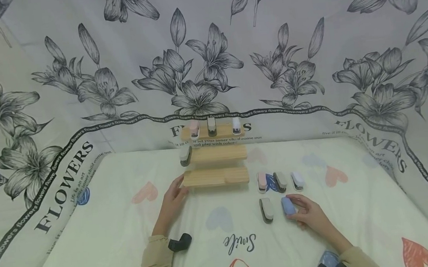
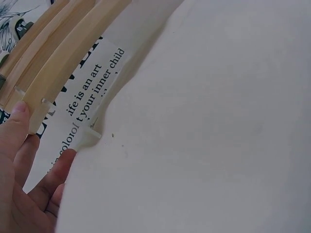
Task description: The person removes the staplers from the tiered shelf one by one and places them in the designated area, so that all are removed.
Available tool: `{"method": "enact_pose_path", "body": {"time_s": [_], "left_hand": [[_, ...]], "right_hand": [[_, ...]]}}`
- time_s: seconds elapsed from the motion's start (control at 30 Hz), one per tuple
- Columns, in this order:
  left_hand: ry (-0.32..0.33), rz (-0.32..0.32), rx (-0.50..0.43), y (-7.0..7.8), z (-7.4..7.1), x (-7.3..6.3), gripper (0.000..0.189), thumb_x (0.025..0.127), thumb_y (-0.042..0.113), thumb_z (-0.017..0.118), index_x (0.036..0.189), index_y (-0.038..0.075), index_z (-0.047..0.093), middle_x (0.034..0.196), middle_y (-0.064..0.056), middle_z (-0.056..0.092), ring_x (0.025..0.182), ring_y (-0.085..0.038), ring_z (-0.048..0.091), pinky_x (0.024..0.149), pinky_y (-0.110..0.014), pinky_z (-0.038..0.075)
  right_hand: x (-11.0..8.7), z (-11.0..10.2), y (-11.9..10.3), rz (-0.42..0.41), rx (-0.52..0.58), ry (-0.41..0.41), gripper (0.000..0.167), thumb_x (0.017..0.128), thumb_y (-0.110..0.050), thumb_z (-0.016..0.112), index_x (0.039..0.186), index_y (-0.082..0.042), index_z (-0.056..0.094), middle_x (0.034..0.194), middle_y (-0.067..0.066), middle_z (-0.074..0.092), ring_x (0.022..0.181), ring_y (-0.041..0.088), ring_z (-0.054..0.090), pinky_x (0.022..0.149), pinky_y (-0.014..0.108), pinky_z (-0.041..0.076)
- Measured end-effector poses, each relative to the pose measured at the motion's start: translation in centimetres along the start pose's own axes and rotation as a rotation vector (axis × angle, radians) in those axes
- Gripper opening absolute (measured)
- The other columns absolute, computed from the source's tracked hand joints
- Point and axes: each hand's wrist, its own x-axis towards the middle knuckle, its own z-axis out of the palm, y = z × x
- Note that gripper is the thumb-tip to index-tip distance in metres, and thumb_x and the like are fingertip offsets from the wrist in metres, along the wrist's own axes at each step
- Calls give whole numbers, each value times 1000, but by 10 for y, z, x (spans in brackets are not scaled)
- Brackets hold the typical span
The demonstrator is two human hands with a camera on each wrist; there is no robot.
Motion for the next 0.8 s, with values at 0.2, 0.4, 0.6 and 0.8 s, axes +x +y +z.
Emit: {"method": "enact_pose_path", "body": {"time_s": [0.2,0.4,0.6,0.8], "left_hand": [[19,-2,-2,-7,1,4,53,88,42,52,135,23,38,138,0,36,101,-22,54,89,-43,39],[15,-10,-1,-6,2,3,54,87,43,52,135,23,38,138,-1,36,103,-23,53,90,-43,39],[15,-3,13,-8,2,5,54,87,44,52,135,23,37,138,-1,36,103,-22,53,89,-42,40],[20,-15,19,-9,2,4,55,87,46,51,135,24,37,138,-1,36,102,-22,53,89,-42,40]], "right_hand": [[-1,-1,0,-26,-45,-39,65,70,-12,75,126,-7,44,131,27,38,48,17,53,44,29,48],[-6,-5,-5,-18,-76,-104,69,71,-15,75,130,-8,39,135,28,31,49,18,52,48,28,48],[-6,-8,-9,-32,-75,-131,62,79,-19,69,130,-4,38,134,29,31,54,19,54,50,28,48],[-5,-8,-8,-38,-49,-122,61,79,-18,69,128,-1,39,130,30,35,56,18,55,50,29,48]]}}
